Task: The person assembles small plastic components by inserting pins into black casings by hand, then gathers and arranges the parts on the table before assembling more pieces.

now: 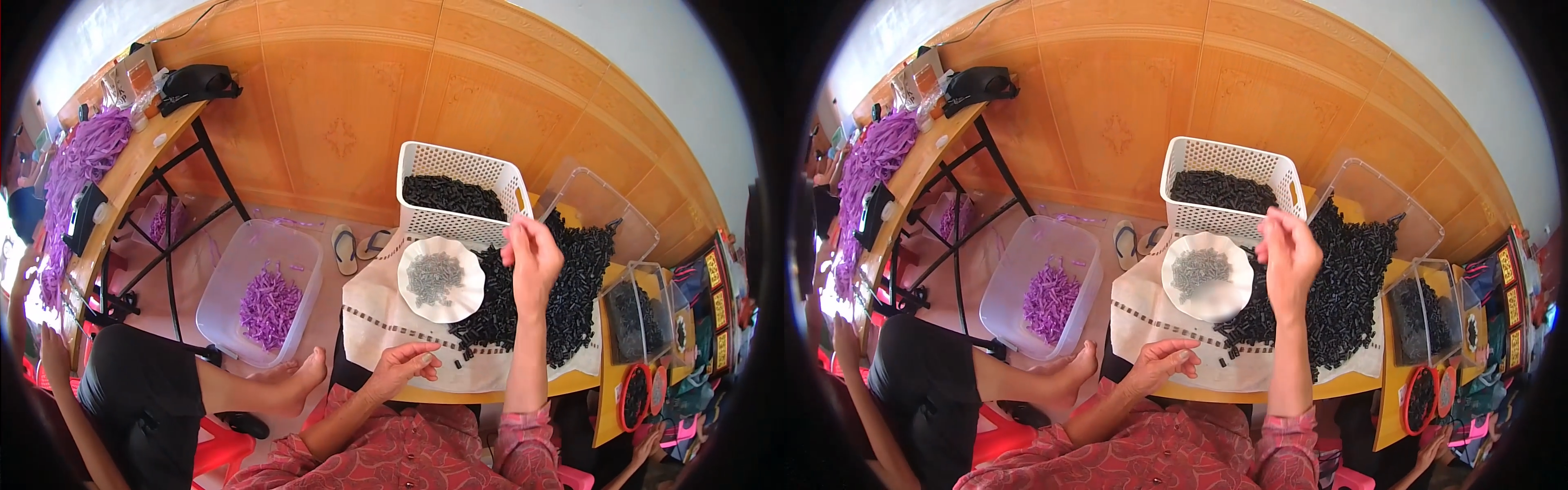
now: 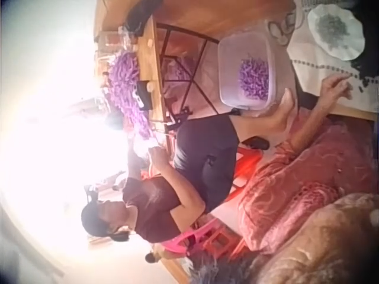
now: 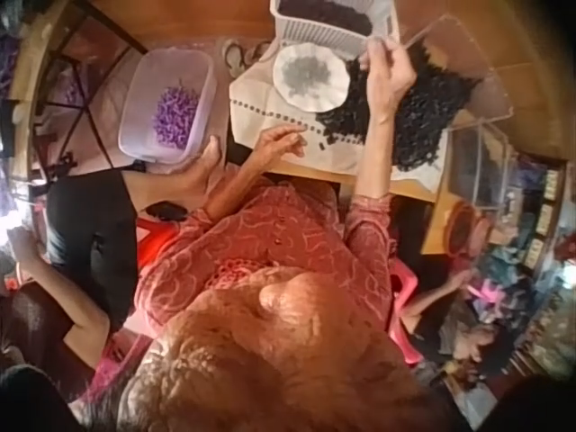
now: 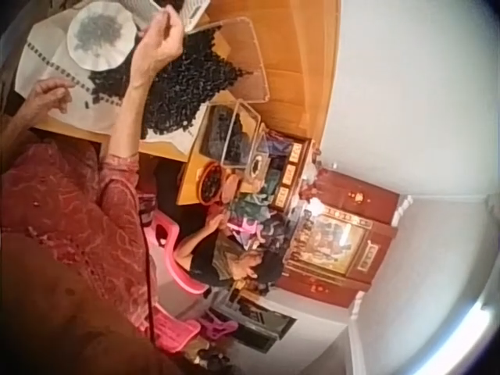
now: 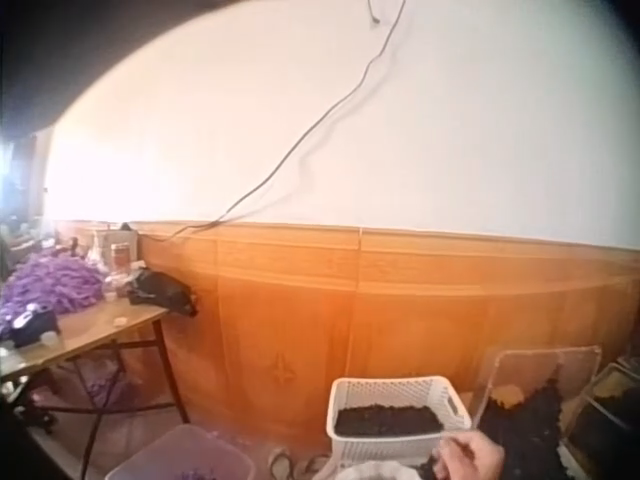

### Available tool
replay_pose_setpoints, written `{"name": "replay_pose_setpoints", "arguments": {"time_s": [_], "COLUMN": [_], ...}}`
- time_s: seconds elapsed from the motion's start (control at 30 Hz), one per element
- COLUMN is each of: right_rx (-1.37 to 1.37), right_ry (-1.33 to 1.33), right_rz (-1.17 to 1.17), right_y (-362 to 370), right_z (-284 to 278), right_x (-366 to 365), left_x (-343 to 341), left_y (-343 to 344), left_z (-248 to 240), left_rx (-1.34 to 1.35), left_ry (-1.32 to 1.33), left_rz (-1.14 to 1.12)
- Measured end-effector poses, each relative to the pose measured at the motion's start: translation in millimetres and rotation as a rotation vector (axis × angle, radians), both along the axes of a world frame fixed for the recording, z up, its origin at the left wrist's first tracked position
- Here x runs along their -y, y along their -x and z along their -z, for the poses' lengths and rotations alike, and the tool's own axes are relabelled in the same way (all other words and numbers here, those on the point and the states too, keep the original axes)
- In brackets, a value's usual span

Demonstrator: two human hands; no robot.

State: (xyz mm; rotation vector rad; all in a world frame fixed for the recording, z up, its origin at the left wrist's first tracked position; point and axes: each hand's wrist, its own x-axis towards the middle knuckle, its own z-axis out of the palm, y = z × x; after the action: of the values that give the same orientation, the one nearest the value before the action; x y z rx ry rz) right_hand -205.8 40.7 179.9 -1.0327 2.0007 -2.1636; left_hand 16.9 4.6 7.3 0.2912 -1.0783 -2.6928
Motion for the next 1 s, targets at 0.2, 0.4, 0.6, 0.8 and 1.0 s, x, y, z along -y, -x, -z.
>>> {"name": "replay_pose_setpoints", "arguments": {"time_s": [0.2, 0.4, 0.6, 0.8, 1.0], "right_rx": [-0.392, -0.220, -0.148, 0.160, 0.203], "right_ry": [0.265, 0.334, 0.353, 0.469, 0.513], "right_rz": [-0.527, -1.138, -1.056, -1.075, -1.239], "right_y": [-103, -136, -158, -178, -177], "right_z": [-65, -119, -126, -130, -137], "right_x": [-55, -57, -41, -27, -26], "left_x": [4, 6, 6, 8, 10], "left_y": [-1, 3, 4, 2, 1], "left_z": [-4, -1, 1, 4, 1], "left_rx": [-0.051, -0.038, -0.036, -0.051, -0.075], "left_ry": [-0.057, -0.109, -0.183, -0.267, -0.326], "left_rz": [-0.002, 0.027, 0.018, -0.001, -0.011]}}
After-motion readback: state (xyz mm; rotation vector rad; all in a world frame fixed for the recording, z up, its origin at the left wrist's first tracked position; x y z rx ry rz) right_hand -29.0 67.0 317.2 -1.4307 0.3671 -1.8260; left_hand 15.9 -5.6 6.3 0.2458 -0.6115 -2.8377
